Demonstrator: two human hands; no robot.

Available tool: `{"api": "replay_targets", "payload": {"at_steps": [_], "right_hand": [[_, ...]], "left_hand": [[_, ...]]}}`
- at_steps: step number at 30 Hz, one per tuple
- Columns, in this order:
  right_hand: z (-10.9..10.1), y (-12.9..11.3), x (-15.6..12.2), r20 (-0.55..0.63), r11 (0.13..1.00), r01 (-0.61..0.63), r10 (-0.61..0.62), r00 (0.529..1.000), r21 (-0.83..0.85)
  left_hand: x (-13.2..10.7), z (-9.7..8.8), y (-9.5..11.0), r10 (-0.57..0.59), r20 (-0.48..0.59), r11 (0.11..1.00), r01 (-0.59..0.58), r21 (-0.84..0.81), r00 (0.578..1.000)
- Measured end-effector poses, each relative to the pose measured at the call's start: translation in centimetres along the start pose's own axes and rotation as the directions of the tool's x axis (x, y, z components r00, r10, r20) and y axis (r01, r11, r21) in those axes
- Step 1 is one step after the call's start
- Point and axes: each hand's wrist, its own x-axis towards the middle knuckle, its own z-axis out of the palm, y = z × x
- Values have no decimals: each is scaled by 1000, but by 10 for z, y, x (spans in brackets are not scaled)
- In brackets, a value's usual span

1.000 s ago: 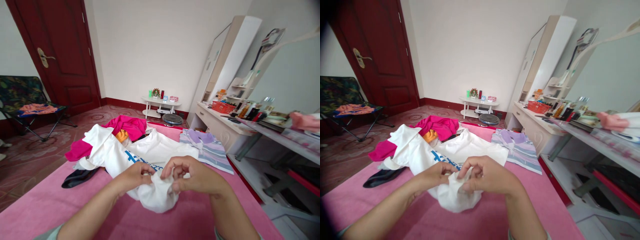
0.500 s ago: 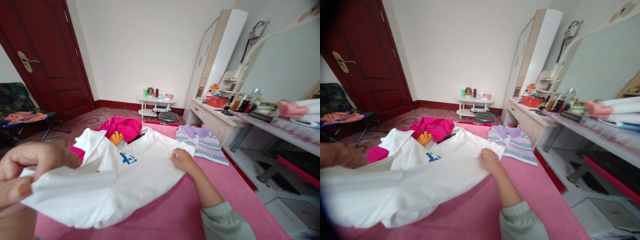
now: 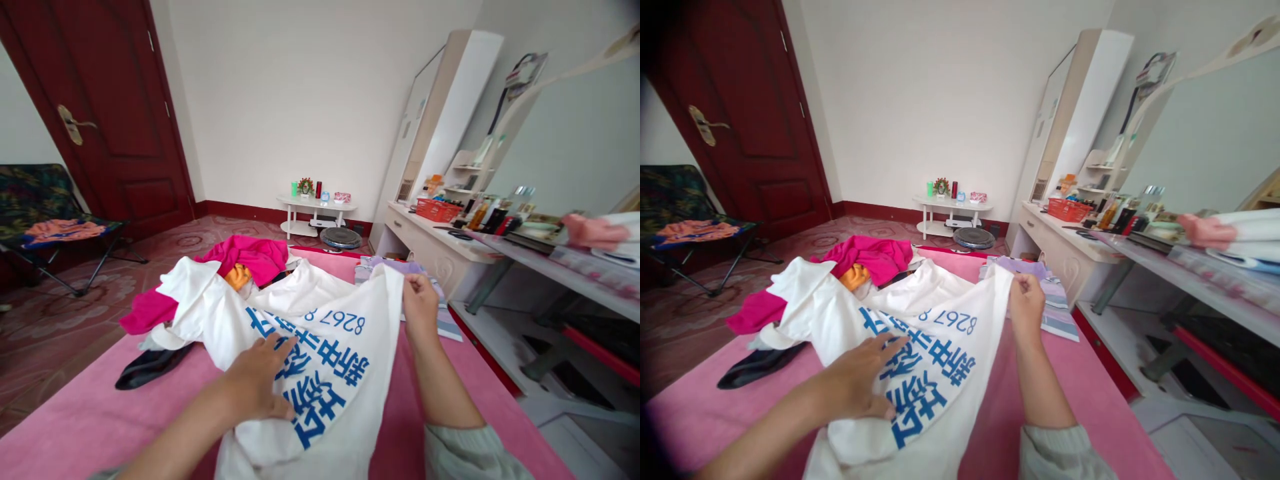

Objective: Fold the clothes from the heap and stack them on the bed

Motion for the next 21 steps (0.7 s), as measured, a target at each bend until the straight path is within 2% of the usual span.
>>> {"api": "replay_targets", "payload": {"at_steps": [2, 4, 7, 9, 11, 12, 13, 14, 16, 18, 19, 21], "right_hand": [[5, 16, -2, 175, 994, -33, 52, 983, -107], [13, 29, -10, 314, 972, -25, 100, 944, -233], [25, 42, -28, 507, 888, 94, 168, 846, -450], [30, 47, -41, 619, 810, 221, 208, 757, -543], [32, 51, -50, 690, 747, 309, 265, 674, -589], [32, 51, -52, 702, 716, 330, 307, 643, -615], [32, 52, -53, 701, 682, 345, 349, 622, -646], [31, 51, -53, 690, 643, 359, 386, 612, -677], [30, 50, -50, 663, 575, 383, 421, 619, -723], [28, 47, -45, 647, 570, 378, 397, 651, -729], [28, 46, -43, 640, 608, 349, 360, 679, -713], [27, 45, -37, 571, 745, 212, 263, 778, -632]], "left_hand": [[1, 13, 2, -57, -8, 996, 57, 72, 998], [-4, 18, 2, -42, -11, 996, 43, 83, 999], [-14, 10, 4, 149, 19, 989, -149, 7, 989], [-20, 1, 7, 354, 114, 933, -342, -112, 928], [-22, -7, 10, 543, 203, 829, -481, -285, 815], [-23, -10, 11, 603, 222, 780, -509, -363, 766], [-23, -11, 11, 633, 226, 749, -514, -418, 740], [-24, -11, 11, 637, 220, 740, -505, -444, 739], [-30, -9, 8, 580, 183, 778, -473, -414, 794], [-41, -5, 6, 442, 113, 870, -394, -297, 890], [-47, -3, 6, 352, 76, 917, -327, -226, 933], [-58, 2, 6, 162, 50, 981, -155, -118, 986]]}}
